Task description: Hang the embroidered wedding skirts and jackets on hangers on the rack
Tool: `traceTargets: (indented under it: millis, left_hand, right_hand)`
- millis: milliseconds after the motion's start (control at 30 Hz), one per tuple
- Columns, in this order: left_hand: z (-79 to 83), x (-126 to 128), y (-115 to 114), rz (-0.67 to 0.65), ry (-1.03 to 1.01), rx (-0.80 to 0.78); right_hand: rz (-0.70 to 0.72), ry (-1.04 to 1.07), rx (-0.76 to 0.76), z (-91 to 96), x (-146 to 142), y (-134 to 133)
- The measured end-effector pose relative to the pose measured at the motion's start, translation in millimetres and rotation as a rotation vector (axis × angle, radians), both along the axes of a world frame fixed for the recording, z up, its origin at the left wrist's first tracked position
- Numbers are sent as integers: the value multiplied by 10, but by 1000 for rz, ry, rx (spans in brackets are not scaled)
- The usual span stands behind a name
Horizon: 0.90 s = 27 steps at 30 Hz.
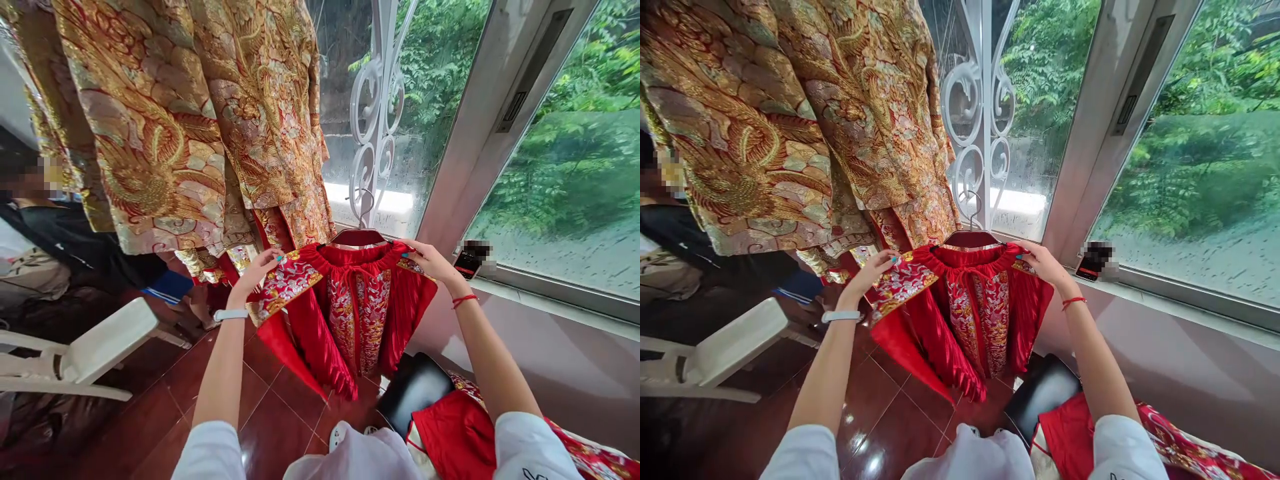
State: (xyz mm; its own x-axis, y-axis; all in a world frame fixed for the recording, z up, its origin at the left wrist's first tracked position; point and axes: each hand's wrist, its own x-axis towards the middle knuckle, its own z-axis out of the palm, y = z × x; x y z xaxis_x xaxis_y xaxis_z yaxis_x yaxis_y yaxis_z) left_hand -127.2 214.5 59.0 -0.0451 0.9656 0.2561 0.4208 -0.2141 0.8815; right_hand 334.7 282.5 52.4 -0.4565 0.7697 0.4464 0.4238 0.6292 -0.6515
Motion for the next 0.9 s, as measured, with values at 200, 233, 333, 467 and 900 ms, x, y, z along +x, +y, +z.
traceTargets:
  millis: [200, 233, 333, 467, 900]
  left_hand:
    - [-193, 250, 35, 121, 101, 208]
    - [-155, 316, 11, 110, 157, 245]
    - [-33, 493, -49, 67, 339, 252]
    - [33, 545, -23, 35, 358, 180]
    - [-17, 499, -65, 102, 239, 275]
  right_hand:
    - [127, 7, -140, 100, 126, 35]
    - [156, 12, -159, 109, 128, 39]
    - [160, 49, -161, 81, 95, 6]
    - [18, 117, -81, -42, 64, -101]
    - [-151, 198, -64, -151, 76, -394]
